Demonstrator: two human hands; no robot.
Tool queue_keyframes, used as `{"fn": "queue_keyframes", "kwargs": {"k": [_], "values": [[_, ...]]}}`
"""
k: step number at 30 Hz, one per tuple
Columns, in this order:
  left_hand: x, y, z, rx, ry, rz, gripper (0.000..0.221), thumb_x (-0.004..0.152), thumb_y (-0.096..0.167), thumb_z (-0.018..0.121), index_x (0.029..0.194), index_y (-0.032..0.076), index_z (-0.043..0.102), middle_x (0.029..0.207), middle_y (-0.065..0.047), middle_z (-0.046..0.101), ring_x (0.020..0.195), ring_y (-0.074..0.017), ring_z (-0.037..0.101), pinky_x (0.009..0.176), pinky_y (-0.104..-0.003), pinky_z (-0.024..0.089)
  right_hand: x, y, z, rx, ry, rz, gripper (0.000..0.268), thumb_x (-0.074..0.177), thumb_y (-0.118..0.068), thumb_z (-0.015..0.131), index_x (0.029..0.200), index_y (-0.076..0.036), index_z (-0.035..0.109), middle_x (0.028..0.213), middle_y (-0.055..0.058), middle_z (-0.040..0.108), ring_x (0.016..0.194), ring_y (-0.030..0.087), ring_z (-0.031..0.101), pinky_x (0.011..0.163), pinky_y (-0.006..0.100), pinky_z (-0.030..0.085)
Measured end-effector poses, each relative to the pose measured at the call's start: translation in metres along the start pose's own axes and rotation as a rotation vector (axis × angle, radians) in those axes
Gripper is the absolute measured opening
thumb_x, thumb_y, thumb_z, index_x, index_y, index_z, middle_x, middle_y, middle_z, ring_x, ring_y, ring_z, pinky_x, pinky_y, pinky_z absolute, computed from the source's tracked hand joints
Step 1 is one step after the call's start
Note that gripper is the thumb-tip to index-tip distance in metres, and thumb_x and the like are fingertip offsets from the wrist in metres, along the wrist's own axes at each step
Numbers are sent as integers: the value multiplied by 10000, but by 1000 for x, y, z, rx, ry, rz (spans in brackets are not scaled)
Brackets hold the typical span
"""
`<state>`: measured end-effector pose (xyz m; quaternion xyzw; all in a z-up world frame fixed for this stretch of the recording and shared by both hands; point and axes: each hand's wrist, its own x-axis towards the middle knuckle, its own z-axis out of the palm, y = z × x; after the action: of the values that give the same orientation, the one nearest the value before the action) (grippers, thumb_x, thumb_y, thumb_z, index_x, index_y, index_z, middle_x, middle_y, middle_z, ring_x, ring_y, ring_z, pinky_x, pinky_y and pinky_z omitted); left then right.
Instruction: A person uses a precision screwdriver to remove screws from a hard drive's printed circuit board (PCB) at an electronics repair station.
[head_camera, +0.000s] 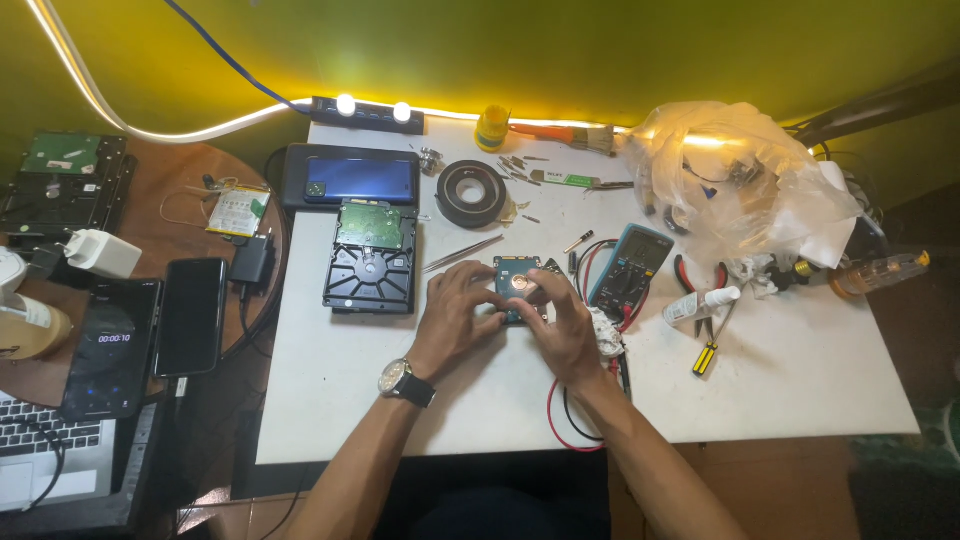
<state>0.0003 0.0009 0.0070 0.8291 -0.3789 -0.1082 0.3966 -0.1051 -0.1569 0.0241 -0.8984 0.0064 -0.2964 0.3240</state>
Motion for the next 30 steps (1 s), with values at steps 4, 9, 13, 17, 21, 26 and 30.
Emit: {"fn": "queue_keyframes", "kwargs": {"k": [4, 9, 13, 17, 21, 26, 30], "values": [[-1, -6, 4, -6, -2, 6, 103, 833, 286, 777, 919, 231, 771, 1337, -12, 585, 1422, -260, 407, 1136, -525, 317, 7, -16, -14, 140, -118, 99, 577, 968, -96, 670, 1460, -172, 378, 1123, 125, 730, 1023, 308, 737, 875, 457, 621], [0, -7, 7, 0, 6, 18, 103, 829, 282, 780, 921, 235, 770, 1331, -4, 586, 1422, -248, 407, 1136, -530, 317, -2, -7, -8, 33, -85, 93, 517, 974, -167, 679, 1424, -207, 428, 1010, 74, 759, 895, 270, 764, 791, 433, 631], [0, -7, 6, 21, 12, 25, 91, 837, 272, 780, 920, 237, 769, 1330, -4, 584, 1420, -246, 411, 1133, -528, 324, 4, -7, -1, 23, -55, 100, 570, 949, -153, 728, 1411, -237, 403, 974, 118, 735, 850, 295, 758, 768, 438, 649], [0, -5, 6, 8, 17, 39, 105, 830, 265, 783, 927, 226, 773, 1337, -18, 591, 1417, -262, 416, 1132, -540, 319, 15, -25, -16, 126, -185, 130, 580, 989, -66, 619, 1477, -184, 328, 1148, 130, 717, 998, 339, 740, 856, 524, 613], [-1, -5, 5, 0, 37, 58, 122, 807, 252, 797, 926, 240, 775, 1339, -18, 594, 1412, -264, 421, 1126, -544, 319, 12, -25, -20, 94, -209, 98, 587, 969, -57, 636, 1477, -207, 384, 1062, 124, 757, 942, 368, 755, 822, 526, 630], [0, -10, 10, -18, 39, 47, 114, 810, 253, 800, 922, 238, 781, 1341, -22, 600, 1420, -263, 414, 1136, -545, 307, -2, 0, -1, 38, -69, 98, 568, 956, -161, 720, 1421, -217, 398, 1010, 114, 741, 884, 314, 759, 774, 465, 635], [-2, -5, 6, -32, 40, 50, 111, 816, 233, 793, 925, 220, 778, 1354, -41, 594, 1422, -286, 408, 1132, -567, 301, 13, -18, -14, 186, -170, 148, 567, 983, -125, 661, 1461, -236, 376, 1115, 129, 734, 1005, 338, 745, 872, 505, 625]]}}
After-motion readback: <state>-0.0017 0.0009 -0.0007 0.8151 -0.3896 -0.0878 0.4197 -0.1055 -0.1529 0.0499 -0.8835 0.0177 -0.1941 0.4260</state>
